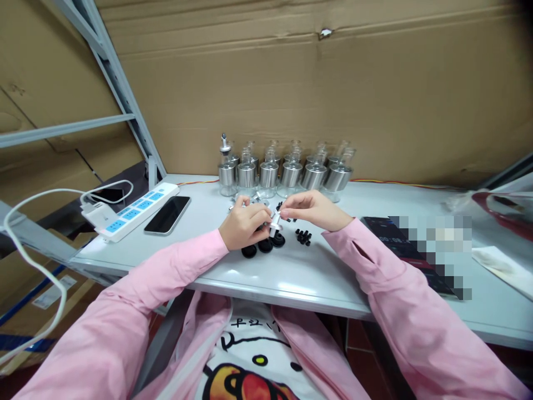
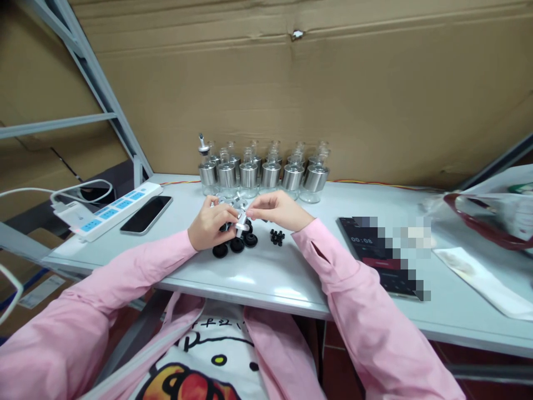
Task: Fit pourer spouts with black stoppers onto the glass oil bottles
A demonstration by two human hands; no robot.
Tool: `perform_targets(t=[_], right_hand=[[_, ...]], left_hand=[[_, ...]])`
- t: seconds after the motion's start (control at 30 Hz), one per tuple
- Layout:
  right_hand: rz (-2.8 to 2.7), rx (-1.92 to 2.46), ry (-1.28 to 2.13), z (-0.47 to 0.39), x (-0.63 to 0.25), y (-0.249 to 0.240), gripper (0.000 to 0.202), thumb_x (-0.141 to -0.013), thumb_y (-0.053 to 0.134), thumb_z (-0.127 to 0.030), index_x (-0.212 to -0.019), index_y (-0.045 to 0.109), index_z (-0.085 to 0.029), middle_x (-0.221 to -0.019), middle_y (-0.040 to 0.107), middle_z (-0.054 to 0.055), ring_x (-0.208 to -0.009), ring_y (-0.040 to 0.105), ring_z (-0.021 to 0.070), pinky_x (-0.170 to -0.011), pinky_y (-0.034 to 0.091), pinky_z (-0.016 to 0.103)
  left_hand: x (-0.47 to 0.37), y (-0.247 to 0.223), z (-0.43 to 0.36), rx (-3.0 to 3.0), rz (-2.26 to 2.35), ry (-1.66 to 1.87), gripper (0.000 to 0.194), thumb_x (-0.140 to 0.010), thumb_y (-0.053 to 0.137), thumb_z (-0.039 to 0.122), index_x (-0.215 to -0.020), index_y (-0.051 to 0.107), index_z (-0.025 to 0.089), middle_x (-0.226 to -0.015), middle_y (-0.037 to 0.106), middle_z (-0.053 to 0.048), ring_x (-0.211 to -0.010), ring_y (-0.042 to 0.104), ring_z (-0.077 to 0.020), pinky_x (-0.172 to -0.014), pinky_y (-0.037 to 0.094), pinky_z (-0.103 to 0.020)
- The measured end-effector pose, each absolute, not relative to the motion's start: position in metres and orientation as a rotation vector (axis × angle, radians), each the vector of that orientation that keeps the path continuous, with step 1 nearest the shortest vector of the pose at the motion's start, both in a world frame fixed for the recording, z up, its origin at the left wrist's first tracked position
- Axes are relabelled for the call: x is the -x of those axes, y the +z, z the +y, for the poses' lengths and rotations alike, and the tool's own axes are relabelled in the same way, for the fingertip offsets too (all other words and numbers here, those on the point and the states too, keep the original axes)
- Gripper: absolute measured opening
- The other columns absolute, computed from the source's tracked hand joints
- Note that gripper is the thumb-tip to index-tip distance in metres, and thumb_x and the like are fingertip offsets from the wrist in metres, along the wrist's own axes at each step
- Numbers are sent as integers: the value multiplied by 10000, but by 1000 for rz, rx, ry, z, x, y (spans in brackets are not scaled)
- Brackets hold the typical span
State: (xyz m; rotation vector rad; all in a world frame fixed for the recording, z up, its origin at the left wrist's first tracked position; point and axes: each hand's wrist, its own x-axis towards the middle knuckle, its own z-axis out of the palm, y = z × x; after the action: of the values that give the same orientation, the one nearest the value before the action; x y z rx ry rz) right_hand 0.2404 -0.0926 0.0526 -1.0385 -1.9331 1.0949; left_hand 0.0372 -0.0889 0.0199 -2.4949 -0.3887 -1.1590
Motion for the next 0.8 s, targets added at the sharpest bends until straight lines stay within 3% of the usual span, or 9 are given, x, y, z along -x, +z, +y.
perform_targets(t=[0.17, 0.3, 0.5, 0.7, 0.8], right_hand=[[-1925, 1020, 1054, -94, -239, 53, 323, -631, 700, -467, -655, 654, -149, -617, 622, 16, -568, 509, 102, -559, 408, 259], [-1916, 1023, 1022, -94, -239, 52, 345, -638, 695, -488, -643, 638, -148, -568, 586, 4, -532, 472, 92, -525, 384, 250], [-1911, 1037, 1034, -93, -238, 50, 375, -614, 706, -519, -639, 636, -151, -562, 583, 1, -529, 467, 93, -529, 384, 250], [-1981, 1040, 964, -88, -242, 48, 445, -698, 590, -582, -590, 624, -152, -622, 628, 28, -598, 522, 117, -630, 419, 275], [-2083, 1181, 892, -81, -252, 46, 395, -696, 600, -535, -627, 649, -150, -635, 645, 35, -612, 543, 132, -636, 427, 280]], left_hand=[[-36, 20, -90, 2539, -443, -1143, 26, -800, 432, 165, -786, 449, 178, -747, 654, 13, -649, 575, -109, -707, 282, -310], [-35, 19, -89, 2552, -530, -1046, 110, -841, 398, 216, -780, 480, 173, -656, 618, 26, -574, 516, -113, -677, 265, -306], [-35, 19, -89, 2522, -504, -884, 186, -882, 356, 211, -782, 507, 166, -682, 637, -2, -596, 518, -129, -675, 243, -317], [-35, 19, -89, 2502, -480, -888, 216, -873, 348, 191, -747, 521, 161, -640, 613, 7, -577, 489, -124, -675, 246, -318], [-34, 20, -88, 2494, -450, -896, 222, -865, 350, 191, -730, 523, 160, -619, 601, 11, -565, 475, -120, -678, 251, -319]])
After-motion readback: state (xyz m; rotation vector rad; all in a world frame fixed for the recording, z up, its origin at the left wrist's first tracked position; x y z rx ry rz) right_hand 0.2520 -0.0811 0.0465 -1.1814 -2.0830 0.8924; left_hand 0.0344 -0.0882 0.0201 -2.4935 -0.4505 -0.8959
